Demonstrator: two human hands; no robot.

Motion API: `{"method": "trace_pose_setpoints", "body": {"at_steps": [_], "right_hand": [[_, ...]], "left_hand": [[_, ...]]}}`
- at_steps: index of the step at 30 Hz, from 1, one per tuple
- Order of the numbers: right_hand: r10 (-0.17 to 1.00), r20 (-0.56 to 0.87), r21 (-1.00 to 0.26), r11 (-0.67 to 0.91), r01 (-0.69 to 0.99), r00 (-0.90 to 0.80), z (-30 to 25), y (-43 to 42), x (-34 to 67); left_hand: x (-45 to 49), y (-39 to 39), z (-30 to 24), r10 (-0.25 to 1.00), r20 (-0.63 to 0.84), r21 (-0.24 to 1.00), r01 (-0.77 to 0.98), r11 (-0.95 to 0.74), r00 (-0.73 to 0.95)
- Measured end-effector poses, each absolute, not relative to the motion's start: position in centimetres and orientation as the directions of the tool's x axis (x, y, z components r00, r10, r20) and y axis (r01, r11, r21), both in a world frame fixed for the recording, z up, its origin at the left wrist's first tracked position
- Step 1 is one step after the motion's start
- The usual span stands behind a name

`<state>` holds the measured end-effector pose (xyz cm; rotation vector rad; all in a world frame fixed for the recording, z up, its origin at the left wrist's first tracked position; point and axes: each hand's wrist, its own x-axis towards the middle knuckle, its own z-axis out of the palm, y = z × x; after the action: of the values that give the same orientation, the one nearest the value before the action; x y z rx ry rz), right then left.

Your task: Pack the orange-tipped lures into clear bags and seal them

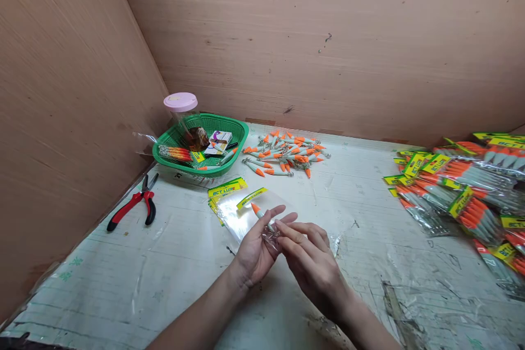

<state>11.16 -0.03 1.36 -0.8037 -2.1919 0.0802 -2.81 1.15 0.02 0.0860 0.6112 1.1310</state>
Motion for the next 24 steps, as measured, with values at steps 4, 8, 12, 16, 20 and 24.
{"method": "trace_pose_setpoints", "body": {"at_steps": [4, 8, 12, 16, 20, 24], "right_hand": [[0.76, 0.643, -0.55, 0.542, 0.635, -0.092, 2.2, 0.3, 11.7], [0.957, 0.143, -0.936, 0.213, 0.279, -0.253, 3.6, 1.7, 12.1], [0.866, 0.136, -0.841, 0.357, 0.406, -0.481, 3.7, 6.2, 12.7], [0.875, 0.3, -0.566, 0.484, 0.667, -0.38, 1.6, 13.0, 12.8], [0.847, 0.308, -0.447, 0.53, 0.721, -0.433, -0.9, 16.9, 11.8], [0.824, 0.289, -0.382, 0.566, 0.731, -0.487, -2.0, 16.7, 11.8]], "left_hand": [[-3.0, 1.2, -0.1, 0.907, -0.343, 0.303, -0.885, 0.354, 0.245], [-3.1, 1.2, 0.5, 0.896, -0.383, 0.282, -0.896, 0.344, 0.223], [-3.7, 1.8, 1.2, 0.857, -0.504, 0.263, -0.927, 0.267, 0.104], [-4.4, 2.2, 1.4, 0.845, -0.528, 0.192, -0.956, 0.22, 0.088], [-4.7, 2.0, 1.4, 0.844, -0.516, 0.108, -0.967, 0.232, 0.145], [-5.0, 2.0, 1.3, 0.855, -0.503, 0.113, -0.971, 0.212, 0.128]]}}
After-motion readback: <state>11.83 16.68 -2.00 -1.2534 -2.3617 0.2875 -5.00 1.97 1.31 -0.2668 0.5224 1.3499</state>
